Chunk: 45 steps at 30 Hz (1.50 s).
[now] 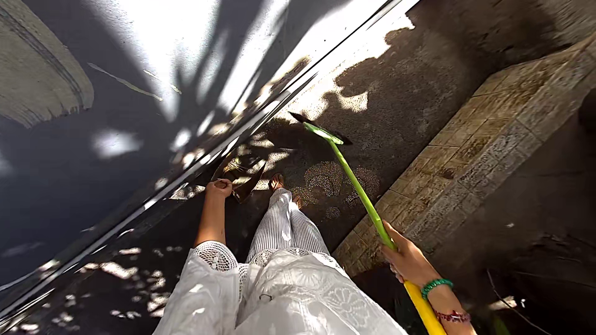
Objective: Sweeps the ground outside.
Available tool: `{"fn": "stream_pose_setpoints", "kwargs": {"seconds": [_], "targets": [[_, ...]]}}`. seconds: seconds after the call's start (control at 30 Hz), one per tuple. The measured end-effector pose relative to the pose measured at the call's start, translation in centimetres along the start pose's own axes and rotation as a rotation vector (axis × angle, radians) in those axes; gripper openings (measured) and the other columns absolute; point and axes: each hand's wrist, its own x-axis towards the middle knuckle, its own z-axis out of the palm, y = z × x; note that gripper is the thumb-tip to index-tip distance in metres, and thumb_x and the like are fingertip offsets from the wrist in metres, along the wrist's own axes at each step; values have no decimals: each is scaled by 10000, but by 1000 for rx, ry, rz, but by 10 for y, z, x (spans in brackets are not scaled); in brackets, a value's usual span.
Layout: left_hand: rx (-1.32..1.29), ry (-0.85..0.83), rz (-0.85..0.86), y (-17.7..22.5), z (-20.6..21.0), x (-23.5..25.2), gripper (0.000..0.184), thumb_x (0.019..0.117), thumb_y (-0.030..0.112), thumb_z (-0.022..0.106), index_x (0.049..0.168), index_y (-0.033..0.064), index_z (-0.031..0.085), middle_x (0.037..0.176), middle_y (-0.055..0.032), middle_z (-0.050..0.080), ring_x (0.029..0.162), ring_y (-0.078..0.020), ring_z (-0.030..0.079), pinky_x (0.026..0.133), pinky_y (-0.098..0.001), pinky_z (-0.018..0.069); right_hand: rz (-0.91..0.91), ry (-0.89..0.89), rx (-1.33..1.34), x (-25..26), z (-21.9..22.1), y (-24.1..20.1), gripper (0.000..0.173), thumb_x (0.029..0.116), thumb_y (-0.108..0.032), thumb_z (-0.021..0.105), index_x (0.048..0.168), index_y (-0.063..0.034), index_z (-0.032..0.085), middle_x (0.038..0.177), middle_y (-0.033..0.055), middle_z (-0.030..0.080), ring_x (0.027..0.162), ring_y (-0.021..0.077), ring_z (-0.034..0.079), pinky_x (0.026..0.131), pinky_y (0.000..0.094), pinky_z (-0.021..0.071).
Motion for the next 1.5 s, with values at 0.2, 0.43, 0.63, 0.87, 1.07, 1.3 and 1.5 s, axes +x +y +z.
{"fn": "stream_pose_setpoints", "kwargs": {"seconds": [0.2, 0.43, 0.63, 0.87, 1.07, 1.3, 1.5], "targets": [[-67, -12, -3, 2, 1, 6, 271, 1062, 360, 327, 930, 145, 427, 692, -18, 465, 509, -81, 492, 467, -195, 458, 33, 338, -227, 161, -40, -92, 698, 1038, -136, 537, 1636, -62, 185, 1257, 345, 616, 1109, 453, 661, 960, 582, 511], [-7, -30, 37, -9, -2, 6, 279, 1067, 412, 318, 970, 173, 427, 751, -3, 462, 558, -75, 486, 499, -196, 443, -23, 30, -570, 177, 79, -102, 854, 1017, -96, 510, 1649, -98, -65, 1312, 308, 605, 1198, 428, 642, 1009, 544, 516], [-33, -63, 58, -23, -14, 3, 244, 1077, 359, 330, 981, 157, 429, 752, -25, 464, 543, -95, 485, 492, -212, 453, -113, -182, -706, 92, 181, -47, 856, 1011, -69, 494, 1659, -139, -60, 1250, 275, 655, 1163, 424, 663, 985, 561, 530], [-6, -118, 38, 10, -61, -4, 290, 1069, 399, 315, 969, 158, 441, 749, -13, 471, 552, -92, 490, 495, -214, 446, -196, -202, -495, 14, 129, 8, 794, 1018, -198, 571, 1672, -282, 129, 1176, 288, 684, 1036, 452, 689, 923, 627, 528], [-80, -113, -9, 45, -119, 2, 194, 1054, 274, 370, 967, 118, 446, 722, -53, 487, 539, -133, 516, 489, -239, 490, -181, 53, -331, 6, 107, 7, 774, 1011, -130, 570, 1668, -185, 164, 1184, 321, 660, 961, 462, 690, 862, 632, 536], [15, -59, 21, 77, -137, 19, 173, 1054, 226, 374, 949, 109, 445, 705, -53, 467, 518, -136, 480, 467, -246, 459, -71, -83, -340, 47, 242, -41, 794, 1025, -158, 566, 1670, -169, 103, 1242, 306, 640, 1033, 429, 689, 910, 578, 546], [96, -51, 6, 96, -127, 34, 258, 1079, 356, 352, 1003, 132, 454, 738, -43, 471, 544, -131, 495, 500, -255, 463, -101, -336, -413, -19, 332, -34, 777, 1025, -154, 567, 1670, -214, 139, 1239, 276, 657, 1010, 405, 696, 902, 554, 549]]}}
